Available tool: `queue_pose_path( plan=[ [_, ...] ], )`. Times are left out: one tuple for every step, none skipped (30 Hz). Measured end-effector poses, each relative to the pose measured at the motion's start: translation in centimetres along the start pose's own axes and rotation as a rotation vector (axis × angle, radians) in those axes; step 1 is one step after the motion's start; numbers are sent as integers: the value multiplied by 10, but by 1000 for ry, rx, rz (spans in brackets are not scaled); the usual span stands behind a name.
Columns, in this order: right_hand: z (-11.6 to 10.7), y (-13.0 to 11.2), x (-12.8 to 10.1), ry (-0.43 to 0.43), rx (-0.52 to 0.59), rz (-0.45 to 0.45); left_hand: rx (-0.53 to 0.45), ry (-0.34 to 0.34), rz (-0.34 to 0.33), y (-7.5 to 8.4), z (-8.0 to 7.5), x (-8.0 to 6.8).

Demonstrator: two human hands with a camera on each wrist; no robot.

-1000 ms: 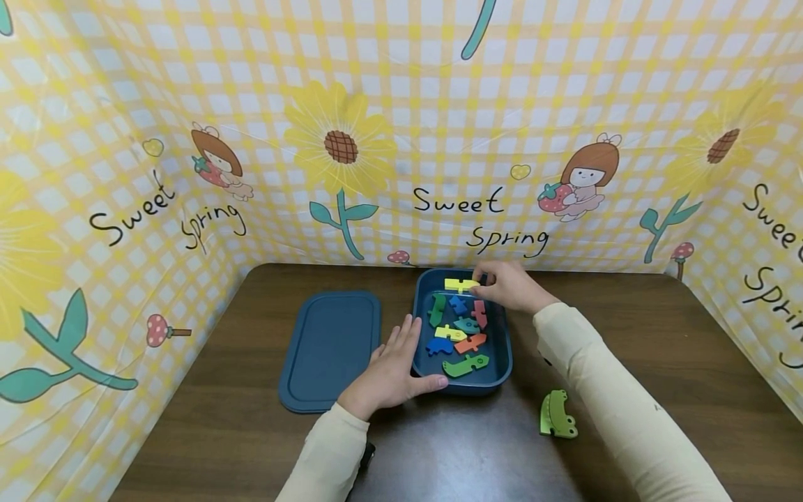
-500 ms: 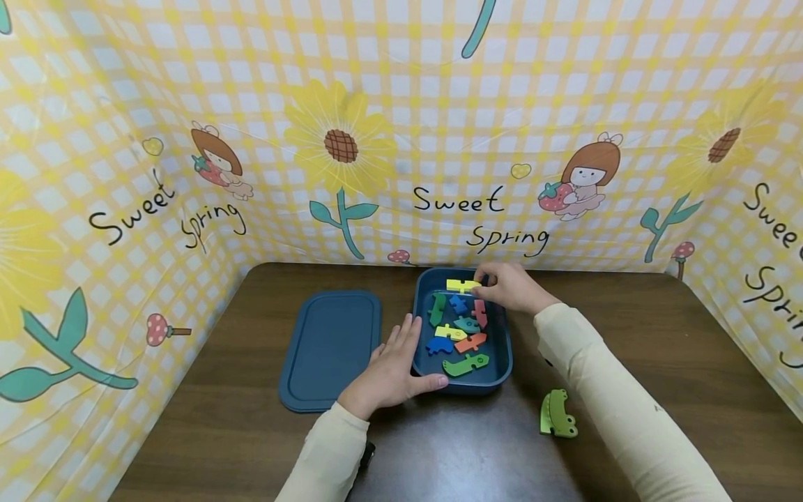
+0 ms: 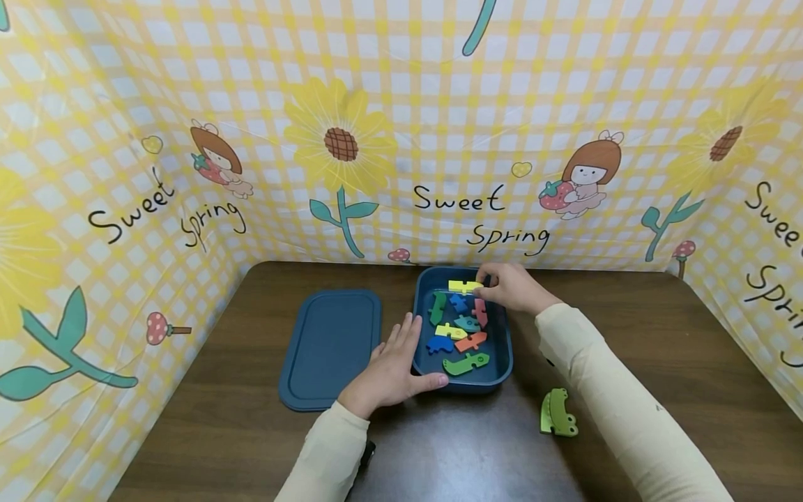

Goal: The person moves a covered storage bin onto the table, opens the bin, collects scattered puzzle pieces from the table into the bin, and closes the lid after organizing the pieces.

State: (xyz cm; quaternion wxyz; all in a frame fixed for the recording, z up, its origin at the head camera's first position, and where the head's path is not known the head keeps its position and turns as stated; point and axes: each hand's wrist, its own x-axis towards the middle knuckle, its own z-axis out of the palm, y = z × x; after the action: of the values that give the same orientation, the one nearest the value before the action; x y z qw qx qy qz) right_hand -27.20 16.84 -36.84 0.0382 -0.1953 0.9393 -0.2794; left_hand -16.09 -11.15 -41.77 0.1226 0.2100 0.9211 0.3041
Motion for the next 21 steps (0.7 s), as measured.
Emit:
queue_pose_path(
  plan=[
    [0,1,0,0,2,5,0,0,0,0,0,0],
    [0,1,0,-1,3,7,1,1,1,0,1,0],
    [0,2,-1,-1,4,9,1,2,2,0,1,0],
    [1,2,-1,-1,4,10,2,3,2,-1,1,0],
    [1,2,-1,0,5,7,3,3,2,-1,1,1],
    [1,2,-1,0,3,3,3,3,2,-1,2,1],
    [1,2,0,0,2,0,3,3,3,-1,1,1],
    [1,2,0,0,0,-2,2,3,3,0,1,1],
    [1,2,0,0,-1,-3,2,2,2,0,1,0],
    [1,2,0,0,-3,-3,2,2,3,0,1,0],
    [1,2,0,1,-4,-4,2,2,3,0,1,0],
    [1,2,1,2,-5,-4,3,2,3,0,1,0],
    [1,2,1,3,-6,-4,3,3,5,0,1,1],
    [1,2,1,4,-8,-4,3,4,5,0,1,1],
    [1,2,1,4,-8,-5,4,4,5,0,0,1],
    [1,2,1,4,-10,-6,3,3,5,0,0,1],
    [1,2,1,4,-12,-6,3,3,5,0,0,1],
    [1,2,1,3,-15,-5,3,1,4,0,0,0],
    [1,2,2,2,-18,-4,3,1,4,0,0,0],
    [2,2,2,1,-19,-4,3,0,3,0,0,0],
    [2,2,3,0,-22,-2,5,-1,2,0,1,0]
  ],
)
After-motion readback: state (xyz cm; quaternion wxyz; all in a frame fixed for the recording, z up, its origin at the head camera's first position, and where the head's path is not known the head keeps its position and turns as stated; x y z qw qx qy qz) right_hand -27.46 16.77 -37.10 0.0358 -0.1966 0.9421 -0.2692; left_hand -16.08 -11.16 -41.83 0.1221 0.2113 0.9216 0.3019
